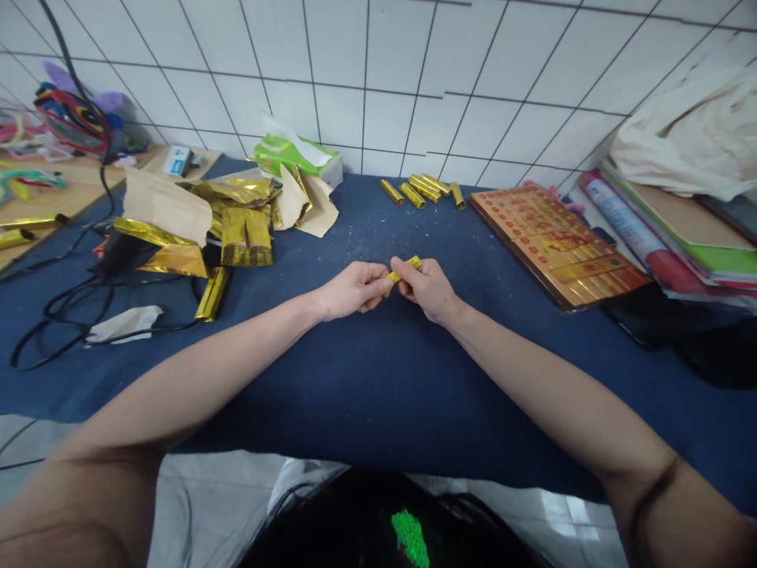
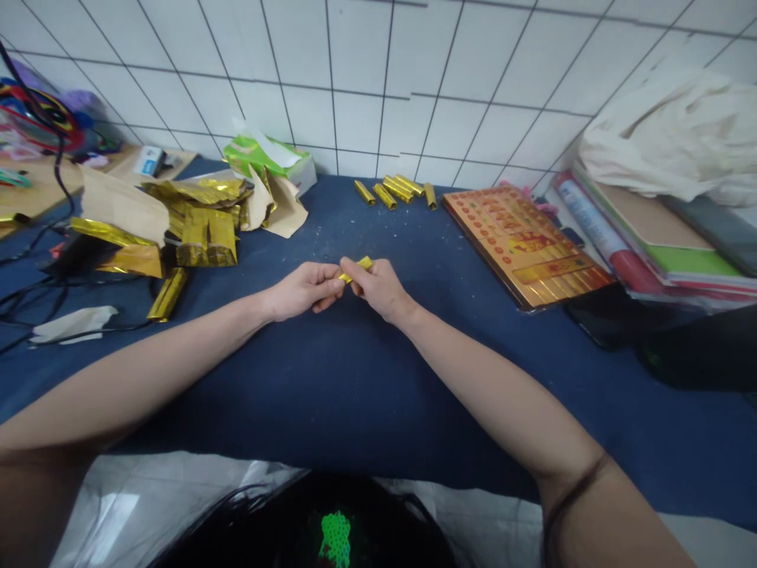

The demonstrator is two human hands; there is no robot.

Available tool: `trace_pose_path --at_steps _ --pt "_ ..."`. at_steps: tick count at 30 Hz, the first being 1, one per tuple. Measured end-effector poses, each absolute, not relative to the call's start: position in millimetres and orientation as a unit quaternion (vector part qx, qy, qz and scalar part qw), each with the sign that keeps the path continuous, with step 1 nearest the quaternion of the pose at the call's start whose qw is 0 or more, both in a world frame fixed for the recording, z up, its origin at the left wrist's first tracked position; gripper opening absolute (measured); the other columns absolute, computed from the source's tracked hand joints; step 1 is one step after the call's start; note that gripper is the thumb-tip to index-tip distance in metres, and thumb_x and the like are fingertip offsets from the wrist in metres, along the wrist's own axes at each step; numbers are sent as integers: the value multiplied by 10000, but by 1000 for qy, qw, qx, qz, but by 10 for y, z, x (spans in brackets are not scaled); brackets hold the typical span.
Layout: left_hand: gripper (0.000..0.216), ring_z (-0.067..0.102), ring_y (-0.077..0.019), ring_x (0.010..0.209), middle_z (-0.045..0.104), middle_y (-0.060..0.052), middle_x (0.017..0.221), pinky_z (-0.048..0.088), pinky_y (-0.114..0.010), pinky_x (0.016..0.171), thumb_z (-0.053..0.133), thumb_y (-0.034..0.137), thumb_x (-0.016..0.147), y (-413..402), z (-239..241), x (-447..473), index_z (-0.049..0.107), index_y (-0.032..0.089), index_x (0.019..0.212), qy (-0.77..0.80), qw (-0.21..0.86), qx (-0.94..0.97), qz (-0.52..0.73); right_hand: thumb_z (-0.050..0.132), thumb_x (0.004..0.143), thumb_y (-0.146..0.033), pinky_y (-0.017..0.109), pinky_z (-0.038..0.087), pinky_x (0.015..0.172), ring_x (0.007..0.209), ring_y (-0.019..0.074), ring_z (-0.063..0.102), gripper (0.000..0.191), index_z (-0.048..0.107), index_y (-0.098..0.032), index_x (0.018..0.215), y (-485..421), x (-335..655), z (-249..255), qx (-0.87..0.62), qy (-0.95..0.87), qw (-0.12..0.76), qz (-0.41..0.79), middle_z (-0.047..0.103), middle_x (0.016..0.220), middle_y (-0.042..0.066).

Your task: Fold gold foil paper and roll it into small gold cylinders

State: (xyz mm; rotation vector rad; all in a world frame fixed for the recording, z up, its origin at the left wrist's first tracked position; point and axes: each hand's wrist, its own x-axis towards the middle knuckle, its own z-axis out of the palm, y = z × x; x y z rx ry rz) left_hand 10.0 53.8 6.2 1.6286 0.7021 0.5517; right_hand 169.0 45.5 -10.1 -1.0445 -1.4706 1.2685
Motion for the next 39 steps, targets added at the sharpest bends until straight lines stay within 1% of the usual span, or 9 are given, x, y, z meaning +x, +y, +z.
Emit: trace_pose_path --at_steps 5,10,14,17,20,24,28,32,39 --pt "203 349 -32 362 430 64 434 256 -160 395 457 214 853 576 106 45 474 144 663 313 604 700 220 559 759 -465 217 181 362 333 32 242 492 397 -175 395 456 1668 -82 -430 -536 505 522 328 343 -71" --pt "214 352 -30 352 438 58 419 254 -155 390 485 236 841 640 111 -19 501 135 653 327 600 696 220 541 779 -444 222 179 370 334 37 245 487 397 -176 399 478 1676 -121 -420 -542 513 515 324 345 -69" --pt "233 430 -42 373 497 36 442 328 -158 415 496 282 837 681 86 -39 505 134 658 342 602 674 257 499 804 -460 226 201 394 361 44 253 489 397 -177 418 465 1682 -129 -435 -569 508 479 324 377 -68" --pt "199 525 -62 466 563 4 541 403 -174 475 526 266 816 657 104 -15 515 123 677 335 606 679 245 474 816 -464 228 226 426 397 51 274 484 398 -175 435 427 1689 -100 -440 -644 453 431 329 407 -64" --pt "64 533 -58 503 563 15 577 425 -172 503 545 158 780 601 128 34 552 108 741 320 595 705 213 424 845 -450 226 246 461 445 59 318 469 472 -160 480 385 1697 -55 -417 -723 366 412 385 458 -50" --pt "45 525 -52 491 549 30 560 415 -154 478 522 87 762 553 119 83 560 111 754 308 589 720 202 377 870 -438 228 243 474 467 64 321 471 514 -153 521 358 1699 -32 -406 -741 337 415 385 481 -46" --pt "72 497 -49 427 539 29 511 388 -148 429 514 131 788 561 108 72 540 118 721 324 581 718 203 427 843 -450 233 228 460 447 63 291 474 395 -173 460 382 1688 -85 -415 -700 391 431 331 455 -58" --pt "168 458 -49 370 515 33 453 367 -155 400 503 235 828 593 117 25 522 135 695 349 579 708 203 465 822 -465 238 219 435 405 60 266 498 365 -181 425 427 1680 -150 -443 -613 483 441 312 403 -64" --pt "193 366 -34 324 452 59 393 286 -150 364 516 251 831 633 143 -18 540 139 676 355 572 704 226 490 814 -463 236 213 416 385 52 266 499 384 -178 419 441 1665 -170 -441 -587 511 447 329 399 -62"
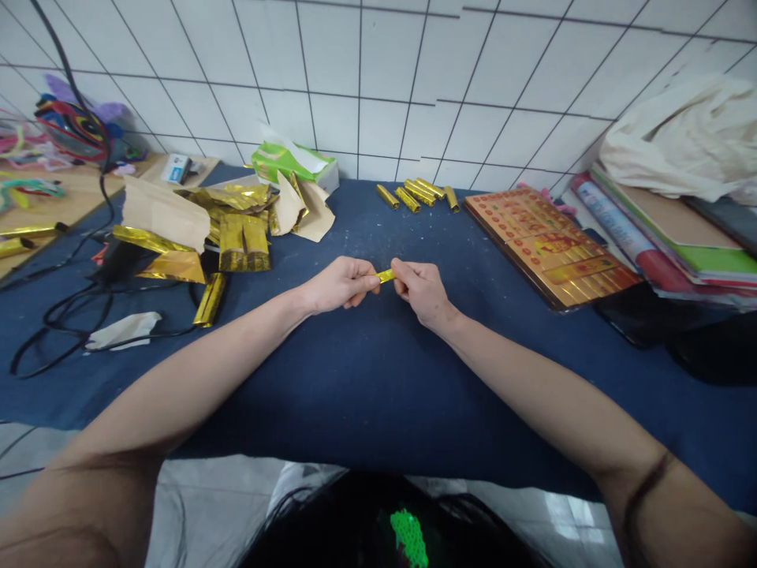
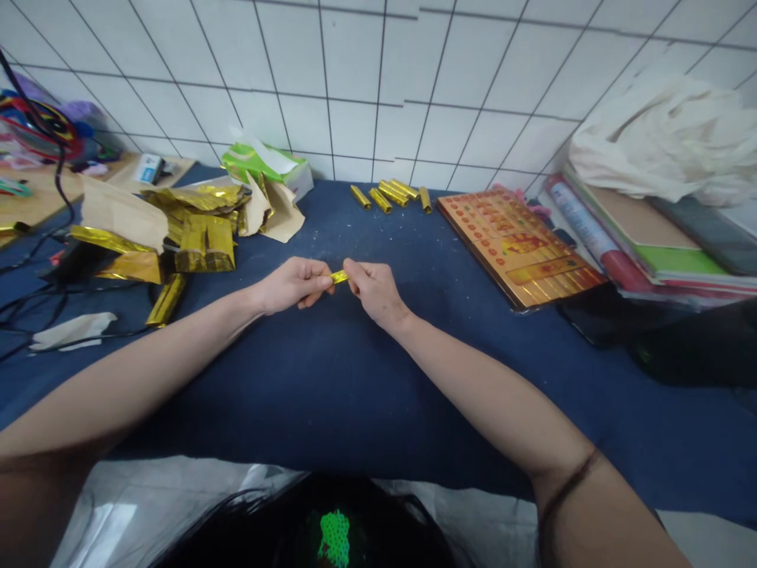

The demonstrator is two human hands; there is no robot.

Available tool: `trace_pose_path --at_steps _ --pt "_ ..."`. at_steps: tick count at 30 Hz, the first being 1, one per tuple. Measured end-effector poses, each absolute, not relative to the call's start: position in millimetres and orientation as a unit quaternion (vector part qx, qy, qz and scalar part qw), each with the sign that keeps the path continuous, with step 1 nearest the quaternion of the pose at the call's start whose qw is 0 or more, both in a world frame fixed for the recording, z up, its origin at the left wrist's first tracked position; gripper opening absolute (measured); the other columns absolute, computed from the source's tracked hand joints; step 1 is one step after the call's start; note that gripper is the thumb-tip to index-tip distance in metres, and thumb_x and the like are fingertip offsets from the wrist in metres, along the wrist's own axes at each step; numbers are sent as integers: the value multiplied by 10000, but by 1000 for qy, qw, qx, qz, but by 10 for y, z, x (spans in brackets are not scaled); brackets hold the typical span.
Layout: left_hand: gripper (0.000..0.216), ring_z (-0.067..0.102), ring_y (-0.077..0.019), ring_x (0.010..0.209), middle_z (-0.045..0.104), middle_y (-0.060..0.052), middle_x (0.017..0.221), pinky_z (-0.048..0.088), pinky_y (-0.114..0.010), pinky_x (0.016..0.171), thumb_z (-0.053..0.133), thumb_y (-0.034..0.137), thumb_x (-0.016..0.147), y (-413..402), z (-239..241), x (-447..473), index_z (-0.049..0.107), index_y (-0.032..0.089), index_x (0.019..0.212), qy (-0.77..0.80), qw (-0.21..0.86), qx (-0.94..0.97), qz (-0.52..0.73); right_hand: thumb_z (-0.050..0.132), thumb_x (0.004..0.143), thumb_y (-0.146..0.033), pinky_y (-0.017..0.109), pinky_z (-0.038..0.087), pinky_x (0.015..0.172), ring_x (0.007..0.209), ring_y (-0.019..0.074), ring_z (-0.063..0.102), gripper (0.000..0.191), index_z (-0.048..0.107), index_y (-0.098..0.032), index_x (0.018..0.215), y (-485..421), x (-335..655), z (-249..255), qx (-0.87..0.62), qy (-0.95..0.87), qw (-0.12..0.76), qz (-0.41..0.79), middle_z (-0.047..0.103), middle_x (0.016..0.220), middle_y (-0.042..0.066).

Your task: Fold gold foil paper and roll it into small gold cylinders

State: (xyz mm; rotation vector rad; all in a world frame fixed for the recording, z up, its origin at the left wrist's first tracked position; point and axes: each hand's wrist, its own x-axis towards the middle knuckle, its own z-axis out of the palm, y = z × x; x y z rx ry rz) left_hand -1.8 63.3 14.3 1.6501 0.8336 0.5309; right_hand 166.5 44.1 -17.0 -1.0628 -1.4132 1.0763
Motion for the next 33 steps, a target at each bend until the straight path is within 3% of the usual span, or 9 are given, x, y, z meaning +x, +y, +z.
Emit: trace_pose_path --at_steps 4,9,14,17,21,27,33 --pt "196 395 -40 342 482 47 412 292 -155 376 541 275 819 681 104 -30 527 138 679 368 592 658 287 479 822 -467 234 212 403 374 54 286 470 427 -179 454 441 1661 -163 -447 -570 521 452 349 407 -60" --pt "295 339 -25 334 429 55 410 207 -159 354 550 274 818 719 64 -44 439 149 575 356 637 587 349 424 860 -444 232 257 447 418 65 323 431 478 -174 528 404 1677 -130 -463 -640 489 370 368 434 -57" --pt "171 417 -45 386 482 27 486 309 -171 395 525 210 822 727 126 -60 542 123 675 363 711 495 345 429 859 -434 228 296 484 457 69 370 382 515 -168 598 399 1709 -112 -476 -678 462 317 433 490 -46" --pt "84 465 -47 430 538 6 543 367 -172 438 515 106 790 736 129 -53 592 95 761 379 684 504 367 442 845 -457 220 291 453 432 63 369 360 530 -170 647 429 1726 -123 -467 -665 458 361 452 497 -49" --pt "137 509 -49 488 575 7 593 419 -170 495 531 35 736 757 72 -41 604 89 839 390 589 579 407 440 849 -416 219 284 437 413 63 362 335 523 -170 637 463 1738 -135 -473 -661 444 377 447 478 -51" --pt "98 491 -41 449 576 3 566 379 -157 428 577 171 758 720 66 -29 616 90 797 417 538 651 336 432 851 -314 234 319 539 517 86 405 281 497 -174 616 411 1729 -93 -468 -722 426 280 453 540 -37" --pt "73 484 -34 466 561 14 559 402 -152 459 573 156 743 618 112 33 616 102 717 407 494 689 339 439 847 -358 237 281 532 520 81 380 295 462 -176 617 358 1712 -67 -465 -771 352 256 417 548 -44"
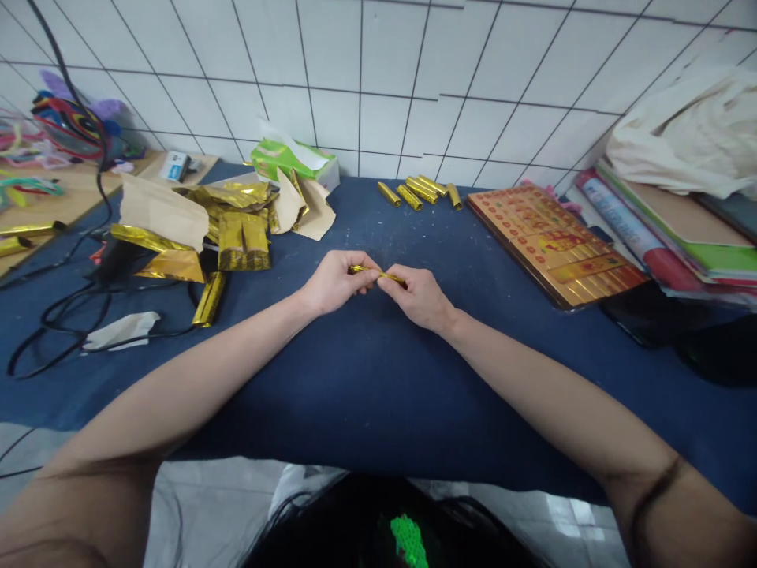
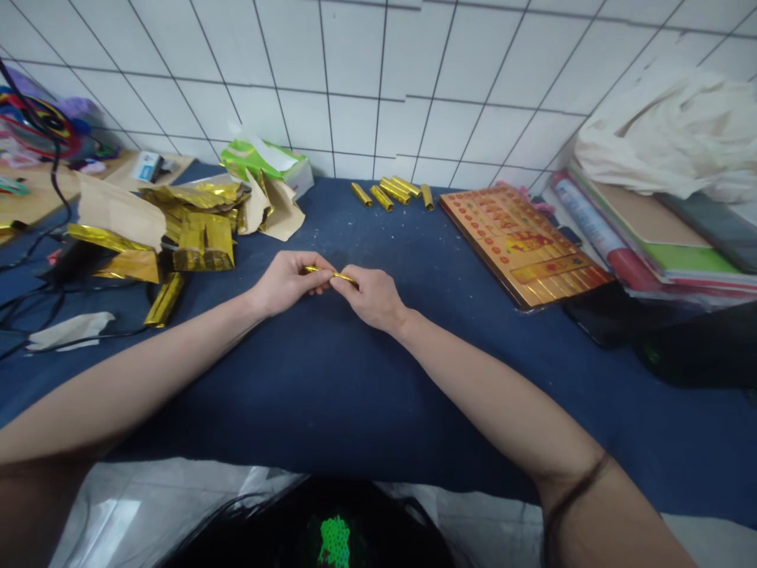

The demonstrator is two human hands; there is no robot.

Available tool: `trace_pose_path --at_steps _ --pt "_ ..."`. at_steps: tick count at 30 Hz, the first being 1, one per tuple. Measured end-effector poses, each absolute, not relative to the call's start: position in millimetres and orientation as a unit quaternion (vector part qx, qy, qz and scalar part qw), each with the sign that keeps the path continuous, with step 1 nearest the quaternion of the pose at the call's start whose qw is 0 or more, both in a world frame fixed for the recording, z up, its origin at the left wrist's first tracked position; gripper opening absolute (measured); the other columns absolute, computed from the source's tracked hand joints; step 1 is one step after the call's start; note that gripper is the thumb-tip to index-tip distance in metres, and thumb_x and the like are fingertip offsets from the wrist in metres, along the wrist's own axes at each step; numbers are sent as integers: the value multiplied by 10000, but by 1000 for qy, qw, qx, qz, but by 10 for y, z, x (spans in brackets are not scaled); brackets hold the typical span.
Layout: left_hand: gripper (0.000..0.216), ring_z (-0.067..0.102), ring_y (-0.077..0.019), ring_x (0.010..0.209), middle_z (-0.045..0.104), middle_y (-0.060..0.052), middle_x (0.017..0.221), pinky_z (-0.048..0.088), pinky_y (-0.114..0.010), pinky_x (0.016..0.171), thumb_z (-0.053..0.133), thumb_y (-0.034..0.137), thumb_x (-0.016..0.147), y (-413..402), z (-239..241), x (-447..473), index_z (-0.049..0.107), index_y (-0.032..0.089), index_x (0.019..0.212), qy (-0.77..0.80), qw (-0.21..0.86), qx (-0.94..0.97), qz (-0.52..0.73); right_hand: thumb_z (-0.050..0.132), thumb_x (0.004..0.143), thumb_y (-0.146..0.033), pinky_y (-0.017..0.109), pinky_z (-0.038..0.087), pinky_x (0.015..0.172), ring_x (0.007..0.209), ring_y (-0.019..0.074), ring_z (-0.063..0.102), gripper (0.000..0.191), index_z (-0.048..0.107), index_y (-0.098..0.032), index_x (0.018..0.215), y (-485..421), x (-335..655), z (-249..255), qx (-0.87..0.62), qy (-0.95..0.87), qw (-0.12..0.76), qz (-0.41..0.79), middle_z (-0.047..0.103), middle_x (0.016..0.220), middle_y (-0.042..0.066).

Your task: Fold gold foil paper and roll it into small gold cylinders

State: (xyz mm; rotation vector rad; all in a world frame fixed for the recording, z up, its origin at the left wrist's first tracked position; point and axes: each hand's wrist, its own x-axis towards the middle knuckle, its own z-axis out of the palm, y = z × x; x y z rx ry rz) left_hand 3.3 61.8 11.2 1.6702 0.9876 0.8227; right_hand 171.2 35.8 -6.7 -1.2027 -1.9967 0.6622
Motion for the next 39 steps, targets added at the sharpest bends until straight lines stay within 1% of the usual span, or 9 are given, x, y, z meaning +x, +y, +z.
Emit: trace_pose_path --at_steps 3,6,11,16,23,30,33,36,39 --pt "79 488 -38 476 560 14 558 413 -156 472 566 154 741 588 111 47 609 106 695 393 486 704 336 422 853 -349 237 263 519 505 73 347 339 388 -179 562 353 1707 -68 -455 -781 348 250 366 533 -48" --pt "83 490 -40 478 556 18 548 412 -155 471 567 158 738 580 101 46 602 111 679 388 476 716 332 434 847 -365 235 252 502 491 71 330 348 377 -181 557 350 1706 -66 -449 -783 344 259 342 519 -54" --pt "93 504 -42 472 567 14 546 415 -151 468 561 156 744 600 104 27 595 110 671 383 487 718 318 437 848 -362 235 263 506 493 72 344 349 431 -172 555 342 1710 -70 -440 -784 349 263 371 516 -48" --pt "192 502 -42 416 593 -5 537 380 -144 411 516 236 811 651 130 -11 579 107 683 388 502 707 312 401 872 -374 234 282 510 484 74 352 350 508 -163 614 337 1715 -72 -457 -747 380 298 388 506 -47" --pt "226 492 -37 374 597 -2 505 364 -137 386 503 251 832 673 133 -37 555 114 659 381 508 704 317 393 878 -405 236 271 487 459 74 332 369 512 -169 621 332 1710 -73 -464 -728 390 320 373 482 -52" --pt "277 415 -29 287 513 39 390 301 -143 324 507 303 839 841 138 -158 533 128 625 423 451 656 433 371 884 -431 241 275 488 451 77 333 384 518 -171 642 392 1767 -109 -493 -697 427 297 372 491 -49" --pt "308 451 -39 311 552 18 432 314 -152 333 490 390 848 836 114 -141 547 124 703 427 476 644 421 393 877 -407 244 282 505 458 80 344 350 537 -167 666 403 1769 -109 -498 -720 417 245 384 494 -48" --pt "368 482 -57 328 576 0 455 309 -163 329 417 461 869 776 88 -85 543 120 810 423 539 625 374 400 873 -390 246 292 529 491 89 380 326 549 -167 688 394 1753 -107 -493 -748 393 208 422 524 -37" --pt "308 498 -58 350 587 -8 482 319 -165 341 457 398 868 727 77 -41 540 113 784 406 587 611 341 407 868 -377 244 299 547 526 95 408 306 551 -167 697 380 1738 -98 -488 -769 365 194 461 567 -25"
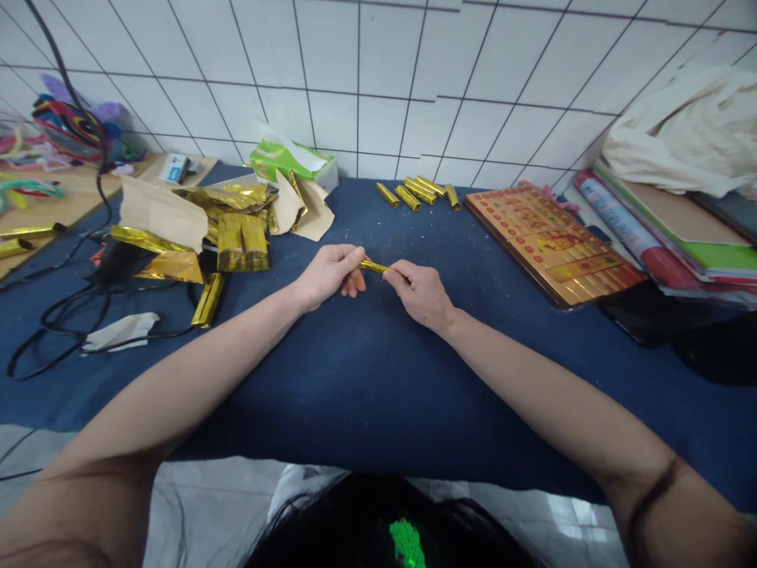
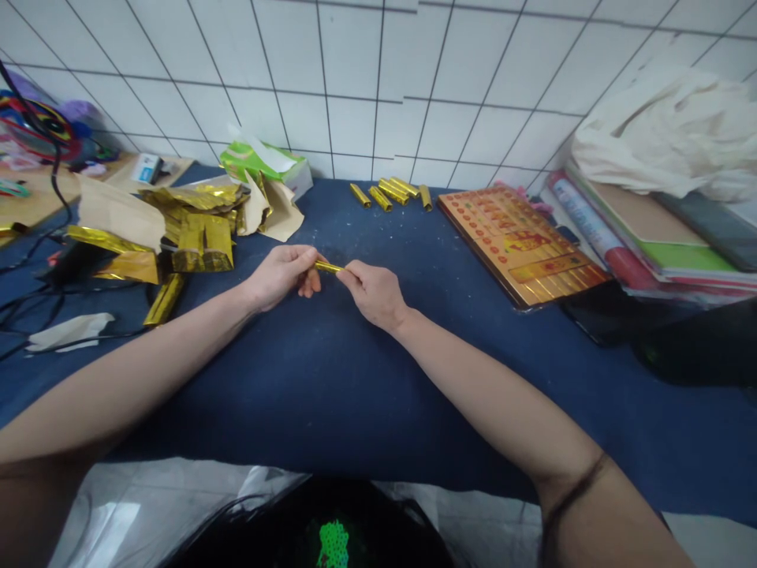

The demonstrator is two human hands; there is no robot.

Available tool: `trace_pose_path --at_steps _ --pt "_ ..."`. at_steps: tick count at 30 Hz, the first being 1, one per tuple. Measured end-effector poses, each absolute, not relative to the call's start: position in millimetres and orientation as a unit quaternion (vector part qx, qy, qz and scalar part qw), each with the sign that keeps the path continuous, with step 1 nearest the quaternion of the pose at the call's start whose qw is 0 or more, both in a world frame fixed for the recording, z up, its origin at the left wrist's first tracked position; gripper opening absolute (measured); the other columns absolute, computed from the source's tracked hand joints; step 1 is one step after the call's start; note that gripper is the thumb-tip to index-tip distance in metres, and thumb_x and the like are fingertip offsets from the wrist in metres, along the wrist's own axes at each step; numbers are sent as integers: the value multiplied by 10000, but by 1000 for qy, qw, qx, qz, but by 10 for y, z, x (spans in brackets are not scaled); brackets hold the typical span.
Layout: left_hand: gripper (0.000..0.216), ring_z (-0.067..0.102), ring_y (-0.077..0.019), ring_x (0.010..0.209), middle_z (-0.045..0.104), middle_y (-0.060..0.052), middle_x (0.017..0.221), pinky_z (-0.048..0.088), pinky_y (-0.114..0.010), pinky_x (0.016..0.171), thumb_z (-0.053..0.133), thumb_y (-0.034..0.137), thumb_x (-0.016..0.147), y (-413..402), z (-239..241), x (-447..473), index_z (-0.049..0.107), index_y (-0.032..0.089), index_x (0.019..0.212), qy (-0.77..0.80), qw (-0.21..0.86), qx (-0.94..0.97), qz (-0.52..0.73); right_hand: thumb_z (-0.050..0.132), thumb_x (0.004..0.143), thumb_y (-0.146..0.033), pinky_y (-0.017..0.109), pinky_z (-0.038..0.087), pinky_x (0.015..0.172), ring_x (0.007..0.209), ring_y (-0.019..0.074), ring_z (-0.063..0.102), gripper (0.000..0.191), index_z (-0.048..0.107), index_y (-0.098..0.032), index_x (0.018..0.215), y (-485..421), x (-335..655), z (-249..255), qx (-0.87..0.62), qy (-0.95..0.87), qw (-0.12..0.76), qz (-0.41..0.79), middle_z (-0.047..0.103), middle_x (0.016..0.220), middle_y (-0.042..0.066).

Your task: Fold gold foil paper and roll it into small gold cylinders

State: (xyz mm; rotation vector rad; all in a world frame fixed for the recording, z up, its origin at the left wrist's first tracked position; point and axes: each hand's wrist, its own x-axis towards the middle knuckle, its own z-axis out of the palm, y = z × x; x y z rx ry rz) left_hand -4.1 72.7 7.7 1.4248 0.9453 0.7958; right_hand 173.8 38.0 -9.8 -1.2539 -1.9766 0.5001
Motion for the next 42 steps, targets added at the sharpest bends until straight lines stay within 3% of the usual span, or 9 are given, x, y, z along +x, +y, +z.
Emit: trace_pose_path --at_steps 6,9,17,21,25,32,42 --pt "74 521 -37 426 586 15 554 403 -155 428 512 156 826 703 76 -13 560 104 802 394 585 604 372 420 856 -424 236 307 550 538 97 446 309 577 -168 781 384 1738 -57 -501 -758 337 247 505 584 -24" --pt "57 544 -46 467 595 11 585 435 -165 464 508 100 804 683 65 4 557 100 833 389 575 617 372 410 863 -391 235 304 547 531 94 436 304 574 -164 743 410 1743 -69 -500 -752 342 258 497 574 -24" --pt "51 521 -43 451 573 10 569 426 -162 450 503 116 800 636 36 45 553 106 794 405 553 641 344 461 835 -380 238 286 543 540 91 413 269 586 -166 732 407 1730 -73 -503 -761 327 246 498 587 -26" --pt "89 511 -51 449 570 8 571 412 -167 437 502 191 812 617 40 53 541 127 763 409 525 676 316 459 837 -343 236 274 538 526 84 389 283 539 -168 629 388 1716 -55 -491 -778 317 232 458 556 -34" --pt "164 453 -44 402 544 22 509 338 -161 406 468 218 825 604 53 41 523 147 688 433 449 737 261 458 836 -355 235 274 537 515 82 382 290 518 -174 618 371 1706 -58 -493 -781 317 215 446 548 -40" --pt "179 426 -58 450 516 40 499 320 -187 482 445 194 816 564 87 30 524 160 659 415 320 806 275 408 860 -390 241 245 513 482 76 344 371 413 -180 554 359 1709 -80 -485 -797 301 200 386 508 -47" --pt "193 382 -54 386 474 52 425 276 -187 431 479 204 808 751 102 -93 493 166 620 433 350 773 303 374 873 -398 246 252 507 463 86 371 374 466 -181 582 412 1768 -60 -515 -777 310 188 417 493 -38"
